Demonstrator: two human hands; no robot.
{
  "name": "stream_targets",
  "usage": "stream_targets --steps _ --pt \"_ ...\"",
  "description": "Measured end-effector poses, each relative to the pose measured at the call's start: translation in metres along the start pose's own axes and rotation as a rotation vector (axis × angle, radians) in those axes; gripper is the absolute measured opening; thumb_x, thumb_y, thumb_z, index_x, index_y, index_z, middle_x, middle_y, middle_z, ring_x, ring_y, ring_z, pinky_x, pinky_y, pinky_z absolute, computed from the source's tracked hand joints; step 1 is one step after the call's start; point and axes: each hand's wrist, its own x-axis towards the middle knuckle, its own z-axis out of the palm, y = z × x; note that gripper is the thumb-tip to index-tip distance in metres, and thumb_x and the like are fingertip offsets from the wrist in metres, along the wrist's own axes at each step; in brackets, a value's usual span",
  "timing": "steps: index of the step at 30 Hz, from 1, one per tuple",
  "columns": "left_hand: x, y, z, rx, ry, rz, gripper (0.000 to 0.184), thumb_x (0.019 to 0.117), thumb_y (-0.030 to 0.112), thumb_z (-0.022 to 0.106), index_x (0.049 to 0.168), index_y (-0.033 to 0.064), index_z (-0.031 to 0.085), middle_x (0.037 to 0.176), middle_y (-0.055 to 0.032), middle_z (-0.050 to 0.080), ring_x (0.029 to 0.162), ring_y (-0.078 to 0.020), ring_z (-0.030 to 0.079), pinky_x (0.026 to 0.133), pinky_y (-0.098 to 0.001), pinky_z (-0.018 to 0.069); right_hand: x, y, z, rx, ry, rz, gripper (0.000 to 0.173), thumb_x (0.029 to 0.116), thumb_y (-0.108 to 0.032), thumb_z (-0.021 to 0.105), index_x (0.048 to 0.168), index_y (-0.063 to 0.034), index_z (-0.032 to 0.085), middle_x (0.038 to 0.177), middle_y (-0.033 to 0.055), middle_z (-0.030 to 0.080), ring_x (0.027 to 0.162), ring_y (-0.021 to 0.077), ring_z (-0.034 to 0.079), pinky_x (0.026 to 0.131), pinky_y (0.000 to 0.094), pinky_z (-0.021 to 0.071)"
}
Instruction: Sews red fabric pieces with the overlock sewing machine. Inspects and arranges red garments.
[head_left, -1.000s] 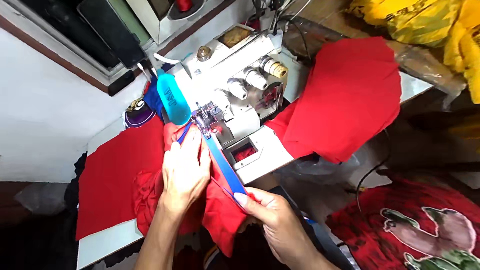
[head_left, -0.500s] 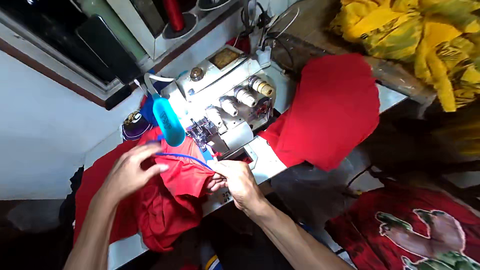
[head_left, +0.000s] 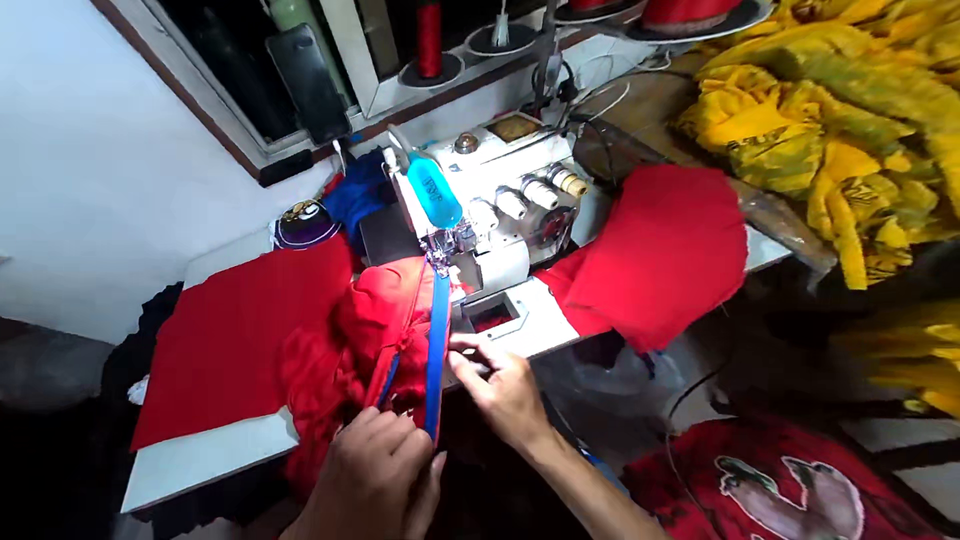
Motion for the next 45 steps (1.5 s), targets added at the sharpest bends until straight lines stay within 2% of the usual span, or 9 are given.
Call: stream_targets --steps 2,8,13,16,27,30,32,41,45 --pt "0.008 0.006 0.002 0.028 0.035 0.010 0.029 0.0982 0.031 0.056 0.079 0.0114 0.065 0.067 -0.0020 0.058 0.063 -0.0176 0.058 0.058 -0.0315 0.0472 -0.004 -0.009 -0.010 -0.030 -0.034 -0.265 0.020 0.0915 -0.012 0.060 0.103 -0.0064 0.075 0.113 0.0061 0.072 0.110 0.0137 0.067 0.094 0.0315 0.0580" --pt "0.020 0.009 0.001 0.199 0.006 -0.058 0.028 0.0971 0.027 0.052 0.078 0.0114 0.066 0.073 -0.0041 0.061 0.063 -0.0193 0.061 0.051 -0.0331 0.0491 -0.003 -0.013 -0.029 -0.235 -0.083 -0.336 0.025 0.0921 -0.009 0.054 0.098 -0.0098 0.078 0.109 0.0043 0.076 0.105 0.0141 0.071 0.090 0.0309 0.0589" --pt "0.027 0.026 0.009 0.173 0.060 -0.103 0.021 0.0922 0.022 0.056 0.078 0.0104 0.065 0.074 -0.0039 0.060 0.061 -0.0168 0.060 0.050 -0.0301 0.0493 0.036 -0.039 -0.029 0.083 -0.126 0.494 0.028 0.1024 -0.036 0.064 0.102 -0.0085 0.070 0.083 0.0020 0.069 0.066 0.0089 0.066 0.062 0.0275 0.0569" --pt "0.023 0.031 0.015 0.189 0.022 -0.136 0.023 0.0912 0.025 0.056 0.075 0.0108 0.063 0.067 -0.0021 0.055 0.055 -0.0166 0.056 0.045 -0.0308 0.0451 0.052 -0.028 -0.029 0.613 -0.146 0.754 0.018 0.1017 -0.019 0.065 0.098 -0.0017 0.064 0.069 0.0057 0.064 0.052 0.0098 0.060 0.048 0.0221 0.0512" --pt "0.033 0.056 0.026 0.169 0.115 -0.200 0.029 0.0951 0.027 0.055 0.075 0.0098 0.067 0.073 -0.0046 0.062 0.069 -0.0195 0.063 0.061 -0.0332 0.0512 0.029 -0.025 -0.005 0.684 -0.113 0.684 0.009 0.0995 -0.003 0.059 0.099 -0.0012 0.068 0.078 0.0065 0.067 0.070 0.0115 0.065 0.065 0.0287 0.0559" --pt "0.019 0.060 0.034 0.150 0.030 -0.237 0.025 0.0958 0.023 0.056 0.079 0.0093 0.068 0.117 -0.0136 0.070 0.112 -0.0286 0.066 0.092 -0.0350 0.0560 0.004 -0.023 -0.017 0.518 -0.126 0.662 0.018 0.0977 -0.008 0.058 0.103 -0.0061 0.075 0.082 0.0025 0.071 0.075 0.0090 0.068 0.070 0.0285 0.0569" --pt "0.010 0.060 0.046 0.124 0.028 -0.236 0.026 0.0968 0.021 0.053 0.078 0.0088 0.065 0.134 -0.0161 0.066 0.122 -0.0316 0.062 0.096 -0.0363 0.0539 -0.018 -0.022 -0.027 0.457 -0.134 0.672 0.016 0.0976 -0.011 0.059 0.096 -0.0077 0.074 0.078 0.0013 0.070 0.072 0.0090 0.067 0.067 0.0279 0.0568" --pt "0.002 0.070 0.055 0.114 0.064 -0.182 0.027 0.0981 0.019 0.049 0.079 0.0080 0.065 0.129 -0.0173 0.069 0.118 -0.0297 0.066 0.100 -0.0342 0.0520 -0.046 -0.041 -0.040 0.439 -0.230 0.559 0.031 0.0992 -0.015 0.050 0.118 -0.0070 0.074 0.097 -0.0012 0.075 0.087 0.0040 0.069 0.079 0.0237 0.0575" --pt "-0.001 0.075 0.059 0.056 0.084 -0.116 0.026 0.0972 0.018 0.052 0.079 0.0071 0.067 0.113 -0.0167 0.075 0.112 -0.0269 0.070 0.098 -0.0338 0.0544 -0.043 -0.043 -0.038 0.514 -0.115 0.568 0.027 0.1015 -0.029 0.057 0.103 -0.0094 0.075 0.076 -0.0045 0.066 0.066 0.0039 0.059 0.061 0.0212 0.0480"
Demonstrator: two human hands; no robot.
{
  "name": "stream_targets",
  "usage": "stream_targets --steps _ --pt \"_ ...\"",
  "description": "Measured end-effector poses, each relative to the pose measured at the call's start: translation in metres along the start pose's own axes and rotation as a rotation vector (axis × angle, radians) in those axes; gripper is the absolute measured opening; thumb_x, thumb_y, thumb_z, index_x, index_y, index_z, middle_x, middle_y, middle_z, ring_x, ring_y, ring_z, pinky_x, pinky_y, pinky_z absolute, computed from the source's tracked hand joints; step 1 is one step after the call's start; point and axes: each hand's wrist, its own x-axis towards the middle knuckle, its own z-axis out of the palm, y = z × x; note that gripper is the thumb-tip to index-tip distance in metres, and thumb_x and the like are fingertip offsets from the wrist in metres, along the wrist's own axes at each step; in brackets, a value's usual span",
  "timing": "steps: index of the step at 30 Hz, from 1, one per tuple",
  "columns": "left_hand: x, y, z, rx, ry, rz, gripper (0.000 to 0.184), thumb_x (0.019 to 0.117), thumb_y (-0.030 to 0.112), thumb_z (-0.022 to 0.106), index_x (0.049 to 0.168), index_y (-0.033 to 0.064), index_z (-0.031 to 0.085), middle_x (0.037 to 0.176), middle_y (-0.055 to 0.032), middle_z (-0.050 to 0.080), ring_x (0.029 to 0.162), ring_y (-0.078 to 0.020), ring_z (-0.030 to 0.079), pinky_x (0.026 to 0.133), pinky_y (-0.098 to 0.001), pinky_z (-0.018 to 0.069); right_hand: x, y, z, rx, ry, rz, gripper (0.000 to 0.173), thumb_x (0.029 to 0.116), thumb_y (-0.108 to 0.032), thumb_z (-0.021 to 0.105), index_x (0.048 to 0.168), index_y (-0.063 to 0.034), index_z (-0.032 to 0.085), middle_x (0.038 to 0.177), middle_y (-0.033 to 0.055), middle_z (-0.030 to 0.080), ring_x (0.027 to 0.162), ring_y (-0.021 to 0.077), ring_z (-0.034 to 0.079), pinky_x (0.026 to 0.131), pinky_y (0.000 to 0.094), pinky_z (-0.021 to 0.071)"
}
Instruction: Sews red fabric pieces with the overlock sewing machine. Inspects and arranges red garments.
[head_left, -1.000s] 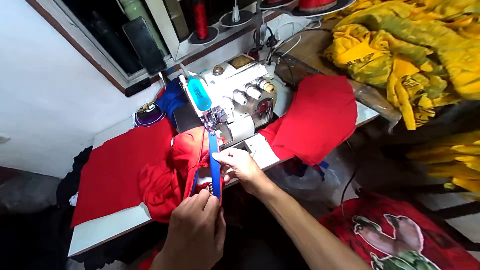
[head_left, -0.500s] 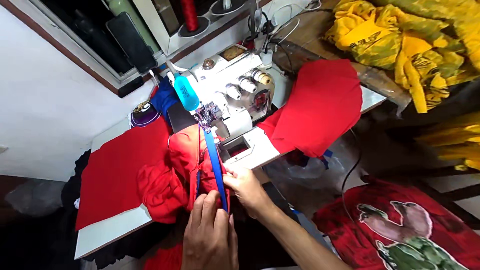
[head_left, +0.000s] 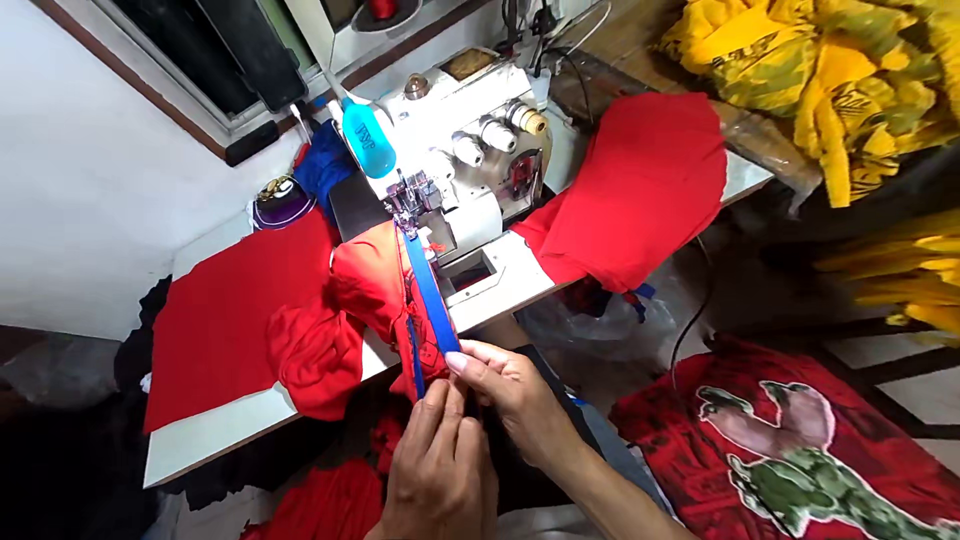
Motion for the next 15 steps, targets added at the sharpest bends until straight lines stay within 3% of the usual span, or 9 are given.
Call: stream_targets --steps 3,4,5,6,8,10,15 --pt "0.025 -0.023 -0.009 -0.174 0.030 -0.054 0.033 0.0994 0.027 0.053 0.081 0.0080 0.072 0.098 -0.0071 0.078 0.092 -0.0163 0.074 0.079 -0.0339 0.0610 0.007 0.006 -0.001 -0.046 0.129 0.023 0.021 0.0985 -0.027 0.065 0.093 -0.0117 0.078 0.076 -0.0012 0.071 0.070 0.0078 0.066 0.064 0.0260 0.0546" --pt "0.039 -0.038 -0.008 -0.140 0.081 -0.097 0.034 0.0997 0.029 0.053 0.085 0.0080 0.075 0.090 -0.0046 0.076 0.084 -0.0157 0.073 0.072 -0.0357 0.0604 0.004 0.008 -0.002 -0.040 0.158 0.012 0.020 0.0979 -0.025 0.065 0.094 -0.0113 0.078 0.077 -0.0014 0.071 0.069 0.0077 0.066 0.062 0.0249 0.0543" --pt "0.052 -0.053 -0.002 -0.045 0.135 -0.144 0.032 0.0983 0.030 0.054 0.091 0.0089 0.077 0.091 -0.0039 0.076 0.085 -0.0183 0.072 0.071 -0.0389 0.0597 0.001 0.008 -0.003 -0.019 0.175 0.007 0.019 0.0974 -0.023 0.064 0.095 -0.0100 0.078 0.078 -0.0007 0.072 0.069 0.0074 0.067 0.061 0.0238 0.0546" --pt "0.062 -0.067 0.007 0.036 0.143 -0.201 0.032 0.0983 0.031 0.055 0.105 0.0102 0.078 0.108 -0.0039 0.076 0.102 -0.0232 0.070 0.083 -0.0441 0.0577 -0.003 0.008 -0.004 0.006 0.184 0.008 0.019 0.0972 -0.021 0.064 0.097 -0.0087 0.078 0.079 0.0005 0.073 0.070 0.0077 0.068 0.061 0.0232 0.0555" --pt "0.075 -0.086 0.023 0.112 0.056 -0.296 0.041 0.1011 0.037 0.051 0.131 0.0170 0.072 0.143 -0.0003 0.063 0.136 -0.0295 0.053 0.107 -0.0511 0.0426 -0.006 0.006 -0.003 0.070 0.192 0.015 0.018 0.0971 -0.019 0.065 0.100 -0.0057 0.077 0.082 0.0029 0.075 0.074 0.0087 0.070 0.064 0.0233 0.0582" --pt "0.083 -0.094 0.029 0.134 -0.004 -0.328 0.044 0.1031 0.038 0.047 0.137 0.0207 0.068 0.151 0.0009 0.056 0.141 -0.0297 0.048 0.113 -0.0524 0.0379 -0.001 0.003 -0.001 0.127 0.198 0.019 0.019 0.0978 -0.017 0.064 0.100 -0.0037 0.077 0.083 0.0044 0.075 0.075 0.0099 0.071 0.065 0.0239 0.0593" --pt "0.113 -0.123 0.029 0.095 -0.079 -0.379 0.044 0.1045 0.037 0.045 0.138 0.0190 0.067 0.152 -0.0045 0.055 0.142 -0.0314 0.048 0.115 -0.0520 0.0394 0.040 -0.002 0.005 0.196 0.203 0.008 0.017 0.0975 -0.015 0.065 0.094 -0.0050 0.078 0.081 0.0050 0.073 0.077 0.0106 0.069 0.070 0.0257 0.0577"
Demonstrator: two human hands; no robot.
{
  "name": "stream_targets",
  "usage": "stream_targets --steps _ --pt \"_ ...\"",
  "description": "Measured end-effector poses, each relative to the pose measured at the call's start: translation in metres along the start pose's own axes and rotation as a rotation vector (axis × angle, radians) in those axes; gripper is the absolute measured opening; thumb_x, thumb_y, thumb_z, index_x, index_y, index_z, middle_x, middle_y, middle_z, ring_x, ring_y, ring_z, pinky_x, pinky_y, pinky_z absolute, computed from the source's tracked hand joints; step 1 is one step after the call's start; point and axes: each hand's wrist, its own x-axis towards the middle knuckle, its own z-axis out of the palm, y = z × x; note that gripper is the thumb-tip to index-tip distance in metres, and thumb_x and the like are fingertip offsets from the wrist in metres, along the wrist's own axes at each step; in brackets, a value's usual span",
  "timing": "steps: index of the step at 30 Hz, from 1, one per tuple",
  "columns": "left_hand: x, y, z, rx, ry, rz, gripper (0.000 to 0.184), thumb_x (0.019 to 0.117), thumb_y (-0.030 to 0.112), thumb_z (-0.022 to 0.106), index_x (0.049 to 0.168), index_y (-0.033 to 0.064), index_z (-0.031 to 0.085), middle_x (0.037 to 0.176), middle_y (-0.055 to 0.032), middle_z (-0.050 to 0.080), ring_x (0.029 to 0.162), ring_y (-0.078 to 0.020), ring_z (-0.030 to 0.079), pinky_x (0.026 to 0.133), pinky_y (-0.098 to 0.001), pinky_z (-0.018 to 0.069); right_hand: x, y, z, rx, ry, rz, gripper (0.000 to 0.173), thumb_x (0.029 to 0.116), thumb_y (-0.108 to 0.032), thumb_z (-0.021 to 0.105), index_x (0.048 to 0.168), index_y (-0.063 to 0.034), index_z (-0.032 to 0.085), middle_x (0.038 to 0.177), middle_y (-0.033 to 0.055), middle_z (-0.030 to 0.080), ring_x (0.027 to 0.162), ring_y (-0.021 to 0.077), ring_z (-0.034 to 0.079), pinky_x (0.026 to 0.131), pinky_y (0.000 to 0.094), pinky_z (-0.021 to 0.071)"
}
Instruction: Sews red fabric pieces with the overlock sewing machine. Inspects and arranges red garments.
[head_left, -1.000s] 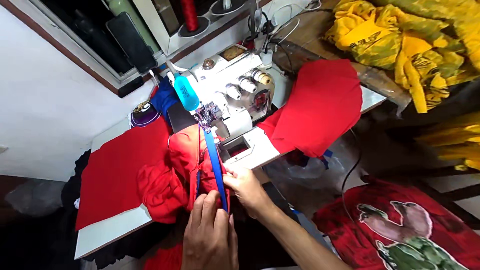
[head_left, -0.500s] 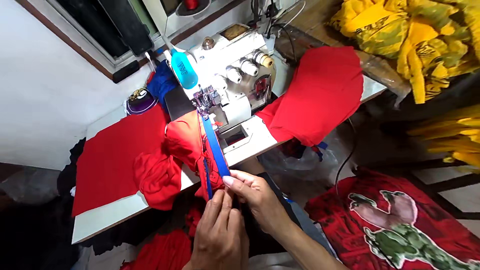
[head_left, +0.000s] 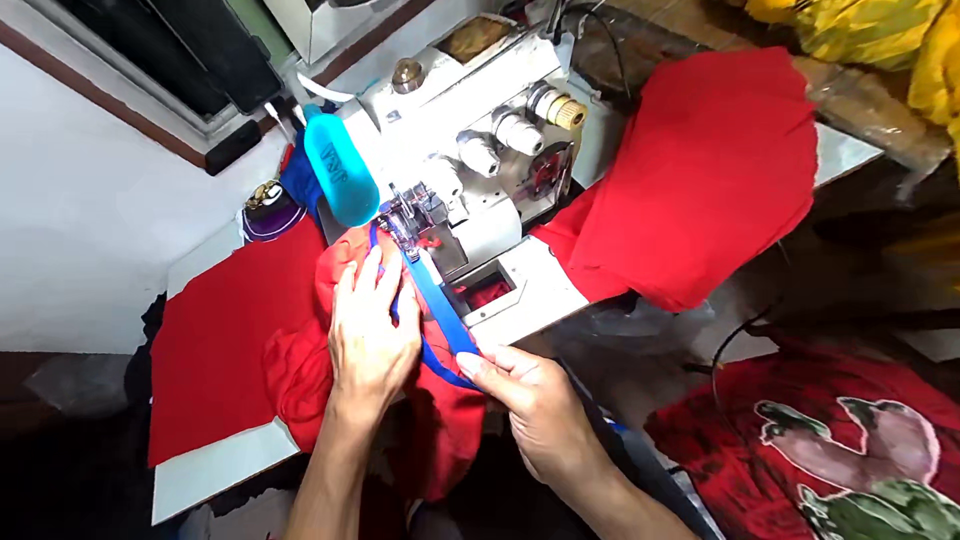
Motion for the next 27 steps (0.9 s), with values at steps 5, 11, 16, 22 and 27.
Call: stream_targets --steps 5,11,16,22,27 --pt "0.052 -0.022 0.001 -0.016 -0.020 -0.029 0.037 0.1054 0.033 0.048 0.123 0.0119 0.073 0.134 -0.0121 0.066 0.123 -0.0312 0.062 0.096 -0.0565 0.0514 0.048 0.002 0.015 -0.066 0.022 0.028 0.018 0.0968 -0.020 0.069 0.084 -0.0100 0.077 0.069 0.0018 0.067 0.062 0.0097 0.062 0.058 0.0258 0.0515" --pt "0.068 -0.065 -0.015 -0.038 -0.056 0.102 0.032 0.0998 0.016 0.053 0.125 0.0052 0.071 0.129 -0.0144 0.068 0.122 -0.0311 0.063 0.102 -0.0562 0.0497 0.069 -0.013 0.030 0.043 0.031 0.109 0.026 0.0992 -0.014 0.066 0.077 -0.0029 0.071 0.063 0.0057 0.066 0.055 0.0117 0.065 0.056 0.0267 0.0576" --pt "-0.011 -0.102 -0.057 0.197 -0.087 0.406 0.045 0.1018 0.043 0.047 0.106 0.0086 0.076 0.099 -0.0088 0.075 0.094 -0.0281 0.071 0.076 -0.0464 0.0581 0.067 -0.004 0.023 -0.086 0.066 0.021 0.022 0.0989 -0.020 0.068 0.083 -0.0079 0.076 0.070 0.0015 0.070 0.065 0.0090 0.067 0.065 0.0272 0.0579" --pt "-0.066 -0.034 -0.140 -0.086 -0.118 0.521 0.024 0.0993 0.032 0.063 0.082 0.0155 0.064 0.111 -0.0012 0.071 0.131 -0.0200 0.055 0.114 -0.0385 0.0438 0.003 0.033 0.087 -0.257 -0.088 -0.205 0.045 0.1019 -0.016 0.052 0.139 0.0088 0.052 0.130 0.0203 0.064 0.124 0.0192 0.061 0.108 0.0347 0.0490" --pt "-0.078 0.013 -0.091 -0.222 -0.015 0.670 0.040 0.0980 0.034 0.059 0.064 0.0128 0.056 0.058 -0.0006 0.052 0.060 -0.0168 0.055 0.066 -0.0326 0.0469 0.003 0.020 0.079 -0.105 -0.305 -0.130 0.018 0.0973 0.002 0.050 0.105 0.0142 0.060 0.087 0.0084 0.064 0.080 -0.0020 0.059 0.077 0.0123 0.0483"
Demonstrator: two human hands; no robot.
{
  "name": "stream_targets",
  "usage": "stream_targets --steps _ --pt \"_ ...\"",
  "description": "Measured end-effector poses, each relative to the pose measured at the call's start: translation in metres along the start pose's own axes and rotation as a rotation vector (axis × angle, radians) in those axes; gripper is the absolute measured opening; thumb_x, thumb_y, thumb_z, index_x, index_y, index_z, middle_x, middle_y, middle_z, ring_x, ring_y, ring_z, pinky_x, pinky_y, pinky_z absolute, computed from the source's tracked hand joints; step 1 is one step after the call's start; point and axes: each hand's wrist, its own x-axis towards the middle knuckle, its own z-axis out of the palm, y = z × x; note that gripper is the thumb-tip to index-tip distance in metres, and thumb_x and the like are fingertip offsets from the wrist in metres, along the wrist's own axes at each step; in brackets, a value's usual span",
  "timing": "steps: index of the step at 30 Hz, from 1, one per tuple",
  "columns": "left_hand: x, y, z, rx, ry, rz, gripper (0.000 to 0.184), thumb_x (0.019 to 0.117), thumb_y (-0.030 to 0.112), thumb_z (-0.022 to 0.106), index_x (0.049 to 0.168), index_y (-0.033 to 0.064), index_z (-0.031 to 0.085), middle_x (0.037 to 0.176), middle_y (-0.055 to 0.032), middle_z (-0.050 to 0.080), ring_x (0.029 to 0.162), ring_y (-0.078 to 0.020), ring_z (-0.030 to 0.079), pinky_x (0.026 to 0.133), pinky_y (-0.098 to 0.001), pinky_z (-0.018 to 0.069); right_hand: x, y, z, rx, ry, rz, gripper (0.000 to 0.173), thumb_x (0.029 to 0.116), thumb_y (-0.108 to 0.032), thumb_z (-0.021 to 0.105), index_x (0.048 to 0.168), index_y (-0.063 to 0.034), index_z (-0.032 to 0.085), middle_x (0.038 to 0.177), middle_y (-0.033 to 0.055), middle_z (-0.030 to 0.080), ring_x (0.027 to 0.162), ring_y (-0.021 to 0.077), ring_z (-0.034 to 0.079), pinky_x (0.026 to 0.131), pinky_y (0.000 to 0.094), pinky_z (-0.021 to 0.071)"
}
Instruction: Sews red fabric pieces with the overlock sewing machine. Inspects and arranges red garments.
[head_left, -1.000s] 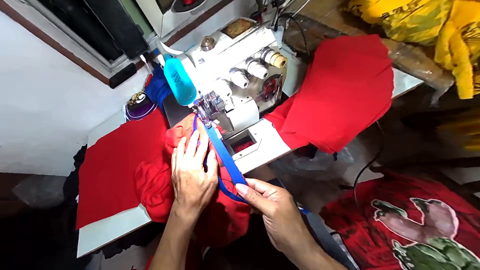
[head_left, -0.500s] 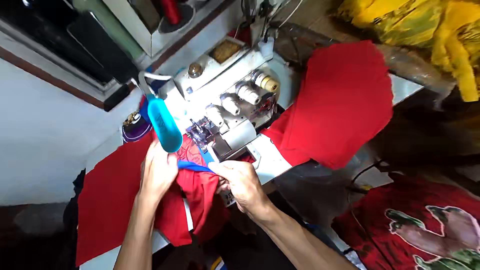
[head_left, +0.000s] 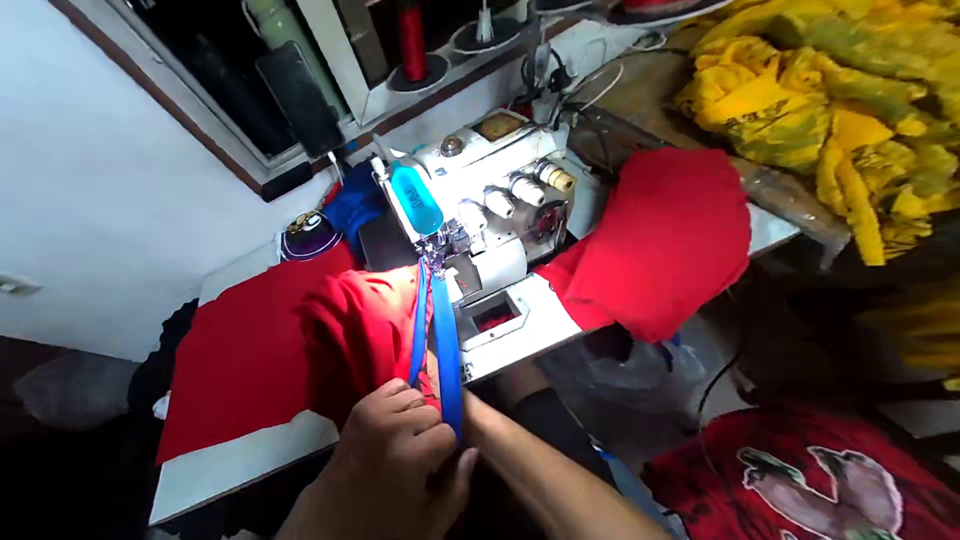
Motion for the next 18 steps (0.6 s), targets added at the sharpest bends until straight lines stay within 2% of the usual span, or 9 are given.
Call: stream_targets --steps 2,5,7,8,10,12,14,16,18 --pt "-0.014 -0.003 0.014 0.077 -0.007 -0.118 0.036 0.0985 0.036 0.058 0.074 0.0106 0.065 0.060 -0.0018 0.058 0.054 -0.0158 0.058 0.051 -0.0330 0.0464 0.016 0.011 -0.045 -0.365 -0.068 -0.116 0.020 0.0965 -0.009 0.058 0.104 0.0061 0.069 0.089 0.0064 0.070 0.084 0.0045 0.065 0.081 0.0247 0.0537" --pt "-0.030 -0.007 0.032 0.139 0.068 -0.314 0.029 0.0996 0.032 0.058 0.089 0.0085 0.071 0.076 -0.0043 0.066 0.064 -0.0146 0.066 0.052 -0.0315 0.0543 0.007 0.017 -0.074 -0.588 0.145 -0.446 0.020 0.0952 -0.016 0.061 0.105 -0.0077 0.076 0.100 0.0010 0.075 0.095 0.0069 0.070 0.085 0.0272 0.0592" --pt "-0.021 -0.004 0.030 0.155 0.112 -0.320 0.025 0.0973 0.028 0.058 0.086 0.0086 0.069 0.078 -0.0048 0.064 0.064 -0.0137 0.064 0.051 -0.0286 0.0527 -0.001 0.012 -0.071 -0.661 0.018 -0.637 0.021 0.0903 -0.008 0.061 0.105 -0.0036 0.076 0.115 0.0102 0.071 0.111 0.0177 0.067 0.094 0.0329 0.0581" --pt "-0.013 -0.002 0.024 0.174 0.111 -0.306 0.022 0.0948 0.026 0.058 0.084 0.0090 0.068 0.079 -0.0049 0.064 0.066 -0.0137 0.064 0.052 -0.0281 0.0525 -0.002 0.011 -0.069 -0.741 -0.043 -0.673 0.019 0.0890 -0.009 0.061 0.099 -0.0035 0.076 0.114 0.0129 0.071 0.111 0.0222 0.067 0.093 0.0358 0.0575" --pt "-0.004 0.000 0.013 0.241 0.074 -0.299 0.017 0.0894 0.022 0.058 0.081 0.0099 0.066 0.084 -0.0050 0.066 0.070 -0.0149 0.066 0.054 -0.0294 0.0545 0.000 0.011 -0.073 -0.910 -0.106 -0.707 0.018 0.0901 -0.014 0.057 0.089 -0.0066 0.074 0.102 0.0107 0.072 0.102 0.0261 0.068 0.085 0.0397 0.0567" --pt "-0.011 0.000 0.016 0.292 0.036 -0.320 0.015 0.0879 0.018 0.058 0.080 0.0092 0.067 0.086 -0.0061 0.067 0.070 -0.0174 0.068 0.053 -0.0317 0.0558 -0.006 0.006 -0.084 -0.980 -0.110 -0.630 0.026 0.0941 -0.017 0.052 0.095 -0.0104 0.078 0.103 0.0053 0.075 0.097 0.0225 0.070 0.082 0.0395 0.0578" --pt "-0.022 0.004 0.027 0.303 0.040 -0.333 0.015 0.0892 0.016 0.058 0.081 0.0083 0.067 0.082 -0.0063 0.065 0.067 -0.0178 0.066 0.052 -0.0309 0.0554 -0.010 -0.001 -0.087 -1.000 0.002 -0.553 0.030 0.0986 -0.027 0.054 0.095 -0.0128 0.079 0.088 0.0014 0.076 0.080 0.0177 0.071 0.071 0.0375 0.0581" --pt "-0.019 0.010 0.036 0.327 0.075 -0.321 0.013 0.0881 0.015 0.058 0.082 0.0082 0.067 0.078 -0.0053 0.064 0.064 -0.0166 0.064 0.051 -0.0287 0.0533 -0.001 -0.003 -0.084 -1.039 0.174 -0.606 0.025 0.0939 -0.031 0.063 0.088 -0.0121 0.077 0.073 0.0015 0.071 0.065 0.0163 0.068 0.058 0.0368 0.0566" --pt "-0.010 0.014 0.036 0.356 0.089 -0.338 0.008 0.0833 0.012 0.060 0.080 0.0083 0.065 0.077 -0.0053 0.062 0.061 -0.0167 0.063 0.048 -0.0286 0.0513 0.019 -0.009 -0.084 -1.042 0.196 -0.761 0.017 0.0851 -0.019 0.071 0.098 -0.0081 0.075 0.090 0.0052 0.072 0.080 0.0194 0.071 0.068 0.0373 0.0597"
